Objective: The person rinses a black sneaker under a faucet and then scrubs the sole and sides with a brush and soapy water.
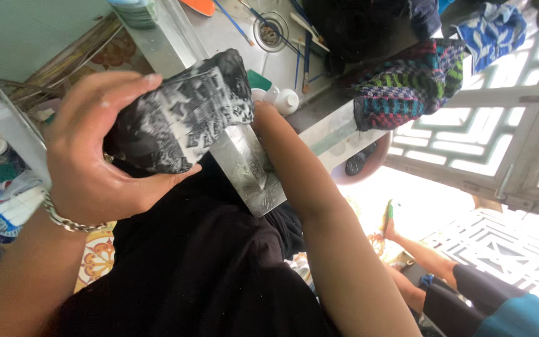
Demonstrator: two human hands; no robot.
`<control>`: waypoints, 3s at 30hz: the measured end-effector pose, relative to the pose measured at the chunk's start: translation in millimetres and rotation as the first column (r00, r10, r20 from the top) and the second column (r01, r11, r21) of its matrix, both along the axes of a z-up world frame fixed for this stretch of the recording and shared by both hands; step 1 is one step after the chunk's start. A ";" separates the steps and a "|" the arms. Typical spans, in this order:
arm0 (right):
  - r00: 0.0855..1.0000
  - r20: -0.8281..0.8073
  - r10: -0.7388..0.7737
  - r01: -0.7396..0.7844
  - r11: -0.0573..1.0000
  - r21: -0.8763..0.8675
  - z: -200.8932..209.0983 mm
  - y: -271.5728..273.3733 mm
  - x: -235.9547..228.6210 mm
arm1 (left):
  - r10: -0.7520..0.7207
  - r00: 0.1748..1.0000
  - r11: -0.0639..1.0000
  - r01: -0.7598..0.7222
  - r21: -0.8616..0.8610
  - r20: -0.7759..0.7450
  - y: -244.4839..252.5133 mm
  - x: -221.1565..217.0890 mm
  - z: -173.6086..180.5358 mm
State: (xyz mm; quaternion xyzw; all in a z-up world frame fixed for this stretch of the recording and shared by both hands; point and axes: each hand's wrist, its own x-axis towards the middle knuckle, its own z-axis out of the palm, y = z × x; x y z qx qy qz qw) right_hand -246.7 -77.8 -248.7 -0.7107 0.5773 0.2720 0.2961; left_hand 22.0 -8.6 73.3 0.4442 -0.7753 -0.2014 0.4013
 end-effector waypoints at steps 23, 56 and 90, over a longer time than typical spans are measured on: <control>0.379 0.900 0.215 0.704 0.564 -0.431 289.4 102.3 -47.0 | -0.501 0.809 0.818 0.559 -0.138 0.308 -89.7 -94.9 53.2; 0.765 0.569 0.302 0.449 0.384 -0.807 306.3 95.5 -19.7 | -0.283 0.890 0.953 0.220 0.207 0.357 -88.4 -100.5 47.7; 0.718 0.570 0.399 0.441 0.374 -0.816 293.9 82.1 -4.8 | -0.285 0.897 0.948 0.210 0.239 0.340 -89.1 -69.9 42.0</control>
